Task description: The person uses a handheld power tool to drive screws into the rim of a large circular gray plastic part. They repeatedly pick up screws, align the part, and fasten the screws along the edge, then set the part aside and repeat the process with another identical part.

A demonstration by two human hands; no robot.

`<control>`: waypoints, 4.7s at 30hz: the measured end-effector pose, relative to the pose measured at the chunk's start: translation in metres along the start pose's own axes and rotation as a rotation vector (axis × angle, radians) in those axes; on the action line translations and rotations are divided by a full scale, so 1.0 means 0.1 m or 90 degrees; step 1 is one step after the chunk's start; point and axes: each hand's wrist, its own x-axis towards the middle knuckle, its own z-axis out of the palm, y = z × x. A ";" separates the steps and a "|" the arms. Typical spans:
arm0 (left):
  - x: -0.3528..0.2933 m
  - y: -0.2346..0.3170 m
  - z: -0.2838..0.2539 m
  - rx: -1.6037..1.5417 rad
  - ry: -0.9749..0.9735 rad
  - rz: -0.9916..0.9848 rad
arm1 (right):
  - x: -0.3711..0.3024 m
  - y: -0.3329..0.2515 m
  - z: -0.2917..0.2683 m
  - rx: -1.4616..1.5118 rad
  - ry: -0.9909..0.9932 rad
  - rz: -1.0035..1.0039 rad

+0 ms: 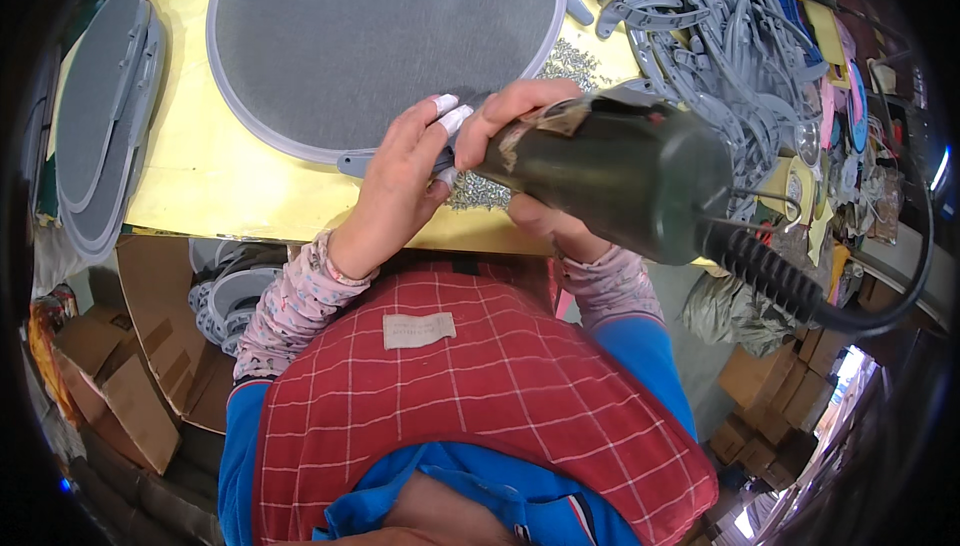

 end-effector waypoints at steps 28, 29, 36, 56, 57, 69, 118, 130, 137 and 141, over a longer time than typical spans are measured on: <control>-0.02 0.04 0.09 0.001 0.019 0.076 | -0.09 -0.12 -0.21 0.087 -0.057 -0.194; -0.03 0.05 0.07 0.027 0.025 0.070 | -0.09 -0.12 -0.19 0.084 -0.063 -0.199; -0.25 -0.09 -0.45 0.223 0.104 -0.067 | 0.02 -0.03 -0.05 0.063 -0.106 -0.230; -0.31 -0.24 -0.46 0.178 0.061 -0.055 | 0.09 0.12 0.08 0.140 -0.122 -0.057; -0.33 -0.23 -0.42 0.151 0.067 -0.051 | 0.05 0.14 0.11 0.138 -0.113 -0.043; -0.49 0.01 -0.28 0.080 0.035 -0.009 | -0.06 0.09 0.15 0.179 -0.138 -0.139; -0.28 -0.21 -0.17 0.271 0.128 -0.040 | 0.12 0.10 0.20 0.034 -0.072 -0.157; -0.40 -0.20 -0.06 0.244 0.035 -0.067 | 0.43 0.49 0.14 0.045 -0.174 0.074; -0.33 -0.30 -0.09 0.439 -0.060 -0.085 | 0.47 0.21 0.08 0.131 -0.043 0.076; -0.21 -0.29 -0.25 0.575 -0.107 0.009 | 0.31 -0.02 -0.55 -0.055 0.261 0.214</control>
